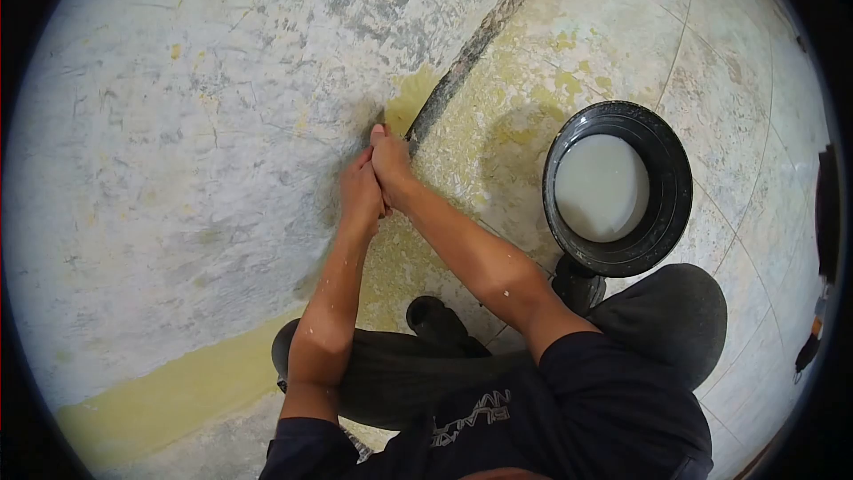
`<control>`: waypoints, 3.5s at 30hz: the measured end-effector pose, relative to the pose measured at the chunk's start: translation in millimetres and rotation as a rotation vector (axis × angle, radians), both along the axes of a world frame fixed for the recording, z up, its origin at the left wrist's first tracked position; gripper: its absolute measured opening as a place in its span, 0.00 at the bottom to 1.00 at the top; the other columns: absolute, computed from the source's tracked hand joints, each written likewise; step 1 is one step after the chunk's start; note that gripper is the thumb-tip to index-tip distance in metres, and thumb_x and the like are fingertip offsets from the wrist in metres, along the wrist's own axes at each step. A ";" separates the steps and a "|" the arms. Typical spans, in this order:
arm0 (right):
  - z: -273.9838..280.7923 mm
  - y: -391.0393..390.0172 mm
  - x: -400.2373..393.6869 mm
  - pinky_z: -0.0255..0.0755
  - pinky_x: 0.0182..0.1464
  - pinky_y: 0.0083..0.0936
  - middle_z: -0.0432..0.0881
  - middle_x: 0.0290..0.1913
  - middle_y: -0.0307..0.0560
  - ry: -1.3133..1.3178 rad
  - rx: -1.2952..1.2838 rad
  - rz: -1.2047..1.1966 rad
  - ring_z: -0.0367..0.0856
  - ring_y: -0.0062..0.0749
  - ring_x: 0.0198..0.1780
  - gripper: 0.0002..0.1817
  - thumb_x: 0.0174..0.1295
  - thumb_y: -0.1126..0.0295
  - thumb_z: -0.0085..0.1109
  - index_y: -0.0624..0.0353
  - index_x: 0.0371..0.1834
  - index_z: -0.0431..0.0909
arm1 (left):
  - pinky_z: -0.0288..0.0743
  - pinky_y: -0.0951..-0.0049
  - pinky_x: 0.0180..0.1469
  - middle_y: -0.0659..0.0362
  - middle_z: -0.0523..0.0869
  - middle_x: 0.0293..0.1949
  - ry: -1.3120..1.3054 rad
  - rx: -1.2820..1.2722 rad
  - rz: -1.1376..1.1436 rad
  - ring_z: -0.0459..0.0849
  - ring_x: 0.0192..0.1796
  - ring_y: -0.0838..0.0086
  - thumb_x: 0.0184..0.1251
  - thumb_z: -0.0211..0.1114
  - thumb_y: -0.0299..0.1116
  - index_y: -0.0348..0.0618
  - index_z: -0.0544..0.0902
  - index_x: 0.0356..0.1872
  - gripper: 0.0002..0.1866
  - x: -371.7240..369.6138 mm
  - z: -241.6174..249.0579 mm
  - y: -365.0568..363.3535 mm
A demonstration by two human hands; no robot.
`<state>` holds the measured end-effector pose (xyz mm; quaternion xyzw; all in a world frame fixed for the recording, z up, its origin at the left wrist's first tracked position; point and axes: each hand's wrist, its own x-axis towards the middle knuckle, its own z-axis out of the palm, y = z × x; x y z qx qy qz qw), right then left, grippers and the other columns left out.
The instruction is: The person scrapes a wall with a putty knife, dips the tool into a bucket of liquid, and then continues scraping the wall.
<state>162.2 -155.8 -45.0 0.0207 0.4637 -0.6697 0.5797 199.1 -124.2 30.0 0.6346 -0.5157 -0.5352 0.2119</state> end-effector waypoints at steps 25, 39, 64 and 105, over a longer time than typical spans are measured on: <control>-2.2 1.9 6.4 0.67 0.51 0.37 0.79 0.46 0.62 0.021 -0.045 0.088 0.76 0.45 0.46 0.21 0.72 0.60 0.41 0.69 0.51 0.73 | 0.57 0.73 0.10 0.63 0.75 0.17 -0.004 0.010 0.018 0.66 0.10 0.79 0.72 0.45 0.38 0.43 0.80 0.57 0.21 8.1 1.6 3.5; -8.4 6.0 8.9 0.68 0.44 0.34 0.76 0.36 0.52 0.046 -0.024 0.178 0.70 0.38 0.36 0.19 0.72 0.60 0.42 0.64 0.50 0.75 | 0.55 0.74 0.11 0.64 0.73 0.14 0.042 0.035 0.061 0.64 0.09 0.81 0.74 0.48 0.38 0.41 0.80 0.58 0.20 10.5 2.3 7.0; -9.7 22.5 8.8 0.67 0.54 0.27 0.78 0.54 0.51 0.082 0.034 0.192 0.73 0.31 0.50 0.26 0.70 0.62 0.44 0.68 0.67 0.67 | 0.56 0.74 0.12 0.63 0.73 0.16 0.078 0.058 0.131 0.64 0.10 0.80 0.74 0.47 0.34 0.38 0.74 0.63 0.21 25.8 -28.8 15.1; -6.6 10.2 -10.9 0.68 0.40 0.33 0.79 0.35 0.51 -0.081 -0.017 0.137 0.73 0.33 0.37 0.19 0.70 0.60 0.45 0.67 0.38 0.77 | 0.55 0.73 0.11 0.63 0.74 0.17 0.047 -0.014 0.097 0.66 0.11 0.80 0.74 0.46 0.37 0.42 0.82 0.52 0.18 1.0 -22.8 2.9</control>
